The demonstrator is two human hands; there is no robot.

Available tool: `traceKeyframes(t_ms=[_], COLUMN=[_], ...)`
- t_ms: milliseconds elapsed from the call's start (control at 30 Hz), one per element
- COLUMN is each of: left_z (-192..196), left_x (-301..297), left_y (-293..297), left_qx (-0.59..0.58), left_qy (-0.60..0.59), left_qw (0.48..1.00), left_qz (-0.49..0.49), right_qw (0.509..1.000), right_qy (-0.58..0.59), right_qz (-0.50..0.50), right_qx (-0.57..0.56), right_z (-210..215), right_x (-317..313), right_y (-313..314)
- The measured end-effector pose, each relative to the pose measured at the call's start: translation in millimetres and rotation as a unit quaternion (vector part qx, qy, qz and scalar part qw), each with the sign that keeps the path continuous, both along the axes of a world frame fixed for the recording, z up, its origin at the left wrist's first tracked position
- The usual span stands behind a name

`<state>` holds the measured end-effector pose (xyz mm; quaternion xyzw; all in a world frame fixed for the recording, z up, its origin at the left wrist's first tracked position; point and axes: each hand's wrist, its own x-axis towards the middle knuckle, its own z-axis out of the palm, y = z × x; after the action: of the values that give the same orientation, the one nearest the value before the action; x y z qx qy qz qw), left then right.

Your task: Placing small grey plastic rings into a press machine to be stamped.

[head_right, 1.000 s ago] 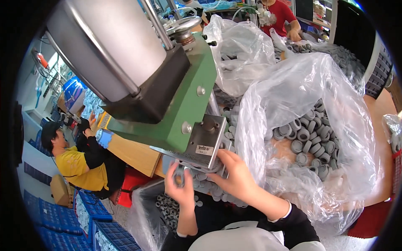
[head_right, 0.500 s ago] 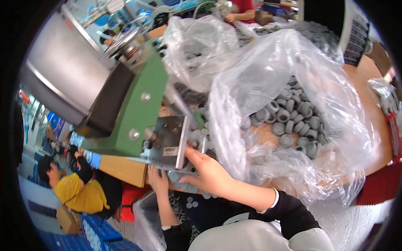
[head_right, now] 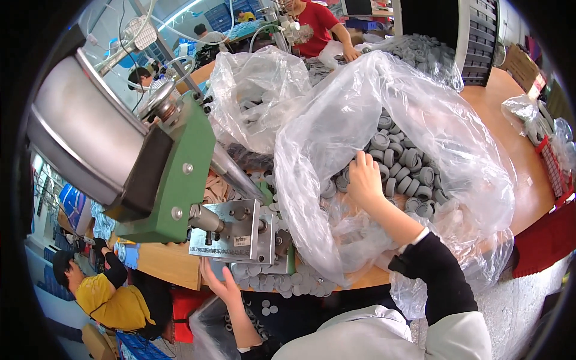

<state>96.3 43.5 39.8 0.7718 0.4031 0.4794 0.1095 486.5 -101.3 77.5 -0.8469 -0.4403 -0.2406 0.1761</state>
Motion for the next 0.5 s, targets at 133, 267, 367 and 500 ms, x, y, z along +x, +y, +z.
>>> traceKeyframes(t_ms=[133, 267, 367, 500], left_z=[52.6, 96.7, 98.9, 83.2], left_x=[45.0, 91.2, 95.7, 83.0], left_y=[-8.6, -7.6, -9.3, -28.1], left_qx=[0.113, -0.082, -0.002, -0.07], left_qy=[-0.089, -0.172, -0.15, -0.152], left_qw=[0.983, 0.966, 0.982, 0.983], left_qz=[-0.113, -0.177, -0.111, -0.076], right_qw=[0.944, 0.904, 0.883, 0.838], right_qy=[0.293, 0.358, 0.348, 0.391], right_qz=[0.072, 0.166, 0.271, 0.357], right_qx=[0.137, 0.167, 0.159, 0.131], right_z=[56.5, 80.1, 93.5, 94.6], right_x=[-46.2, -92.9, -120.3, -155.0], right_y=[-24.7, -34.8, -33.0, -24.2])
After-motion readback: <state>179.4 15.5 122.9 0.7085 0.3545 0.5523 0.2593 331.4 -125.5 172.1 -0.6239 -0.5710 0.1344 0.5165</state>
